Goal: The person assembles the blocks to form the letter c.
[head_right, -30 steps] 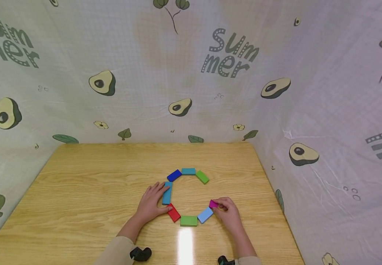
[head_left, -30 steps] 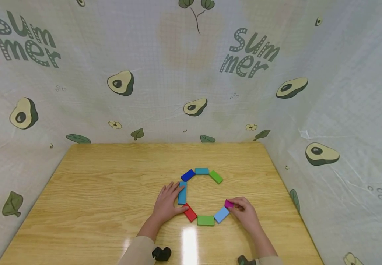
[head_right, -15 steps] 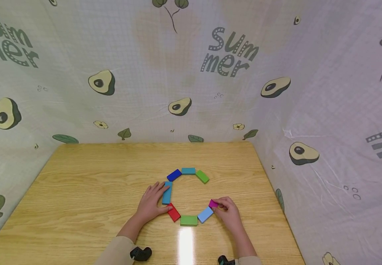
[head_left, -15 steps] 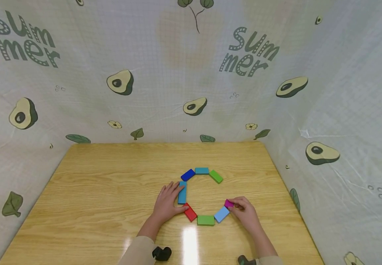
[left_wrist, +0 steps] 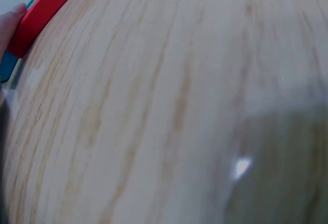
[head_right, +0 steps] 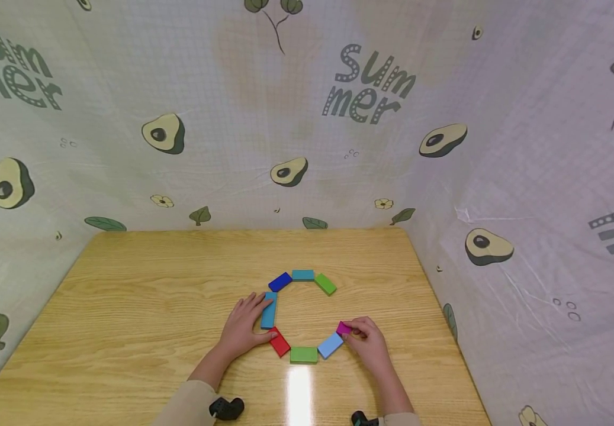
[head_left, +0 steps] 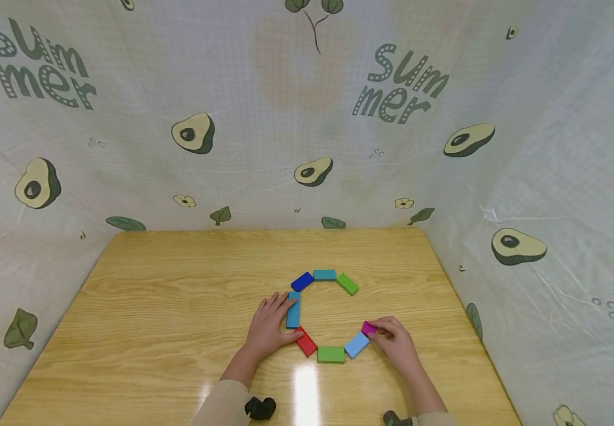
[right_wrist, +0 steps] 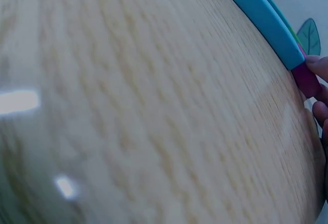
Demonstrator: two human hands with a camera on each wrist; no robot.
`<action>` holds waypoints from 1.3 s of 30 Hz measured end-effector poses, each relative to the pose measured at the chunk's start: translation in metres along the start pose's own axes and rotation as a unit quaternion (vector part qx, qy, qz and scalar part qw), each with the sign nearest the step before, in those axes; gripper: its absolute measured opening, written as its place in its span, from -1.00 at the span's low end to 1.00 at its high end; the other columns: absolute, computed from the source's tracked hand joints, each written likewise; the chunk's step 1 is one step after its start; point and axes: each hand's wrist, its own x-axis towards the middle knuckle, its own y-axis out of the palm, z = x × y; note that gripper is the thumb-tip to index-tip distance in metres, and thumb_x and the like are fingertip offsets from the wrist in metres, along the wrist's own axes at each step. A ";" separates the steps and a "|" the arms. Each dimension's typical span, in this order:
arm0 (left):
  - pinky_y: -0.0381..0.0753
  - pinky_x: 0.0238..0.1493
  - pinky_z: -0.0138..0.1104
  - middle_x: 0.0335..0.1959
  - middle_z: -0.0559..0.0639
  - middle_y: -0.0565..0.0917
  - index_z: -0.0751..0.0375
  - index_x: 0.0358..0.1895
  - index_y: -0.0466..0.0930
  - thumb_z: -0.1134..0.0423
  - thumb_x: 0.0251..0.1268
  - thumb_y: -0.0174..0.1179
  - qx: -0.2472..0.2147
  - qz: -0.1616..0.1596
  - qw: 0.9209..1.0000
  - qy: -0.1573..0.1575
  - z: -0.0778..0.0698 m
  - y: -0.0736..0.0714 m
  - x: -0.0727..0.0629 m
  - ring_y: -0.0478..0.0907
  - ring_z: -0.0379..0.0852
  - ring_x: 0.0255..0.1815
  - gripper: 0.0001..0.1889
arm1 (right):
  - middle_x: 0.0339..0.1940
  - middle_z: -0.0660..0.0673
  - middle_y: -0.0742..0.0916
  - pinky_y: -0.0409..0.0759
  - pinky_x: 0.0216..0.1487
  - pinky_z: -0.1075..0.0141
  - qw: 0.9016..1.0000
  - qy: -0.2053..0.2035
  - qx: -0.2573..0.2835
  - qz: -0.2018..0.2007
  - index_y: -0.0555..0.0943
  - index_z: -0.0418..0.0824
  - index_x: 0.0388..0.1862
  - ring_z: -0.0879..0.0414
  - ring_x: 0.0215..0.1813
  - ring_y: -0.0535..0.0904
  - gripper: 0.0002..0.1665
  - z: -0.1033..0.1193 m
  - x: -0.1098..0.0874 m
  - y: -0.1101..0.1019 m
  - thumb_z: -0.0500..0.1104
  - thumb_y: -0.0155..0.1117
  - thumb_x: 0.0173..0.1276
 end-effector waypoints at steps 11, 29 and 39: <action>-0.12 0.49 -0.03 0.49 0.02 0.23 -0.06 0.48 0.28 -0.38 0.08 0.24 -0.004 0.001 1.000 -0.002 -0.001 -0.002 0.000 0.00 0.10 0.53 -0.10 | -0.21 -0.01 0.66 0.52 -0.19 0.42 1.000 -0.002 -0.011 0.000 0.77 -0.17 -0.17 0.21 -0.21 0.52 -0.73 -0.003 0.001 0.000 -0.36 0.48 0.12; -0.11 0.49 -0.03 0.49 0.04 0.23 -0.04 0.48 0.28 -0.37 0.08 0.25 -0.001 0.000 1.000 -0.002 -0.002 -0.002 0.000 0.01 0.11 0.53 -0.10 | -0.20 -0.21 0.66 0.51 -0.22 0.44 1.000 -0.012 -0.015 -0.003 0.73 -0.37 -0.16 0.16 -0.23 0.52 -0.75 0.028 -0.007 -0.001 -0.44 0.43 0.14; -0.11 0.49 -0.02 0.49 0.04 0.23 -0.04 0.48 0.28 -0.35 0.09 0.26 -0.005 0.000 1.000 -0.003 -0.002 -0.002 0.000 0.01 0.11 0.53 -0.11 | -0.23 -0.01 0.65 0.50 -0.20 0.43 1.000 -0.002 -0.010 0.005 0.77 -0.16 -0.17 0.20 -0.22 0.50 -0.73 -0.002 0.001 0.001 -0.35 0.49 0.12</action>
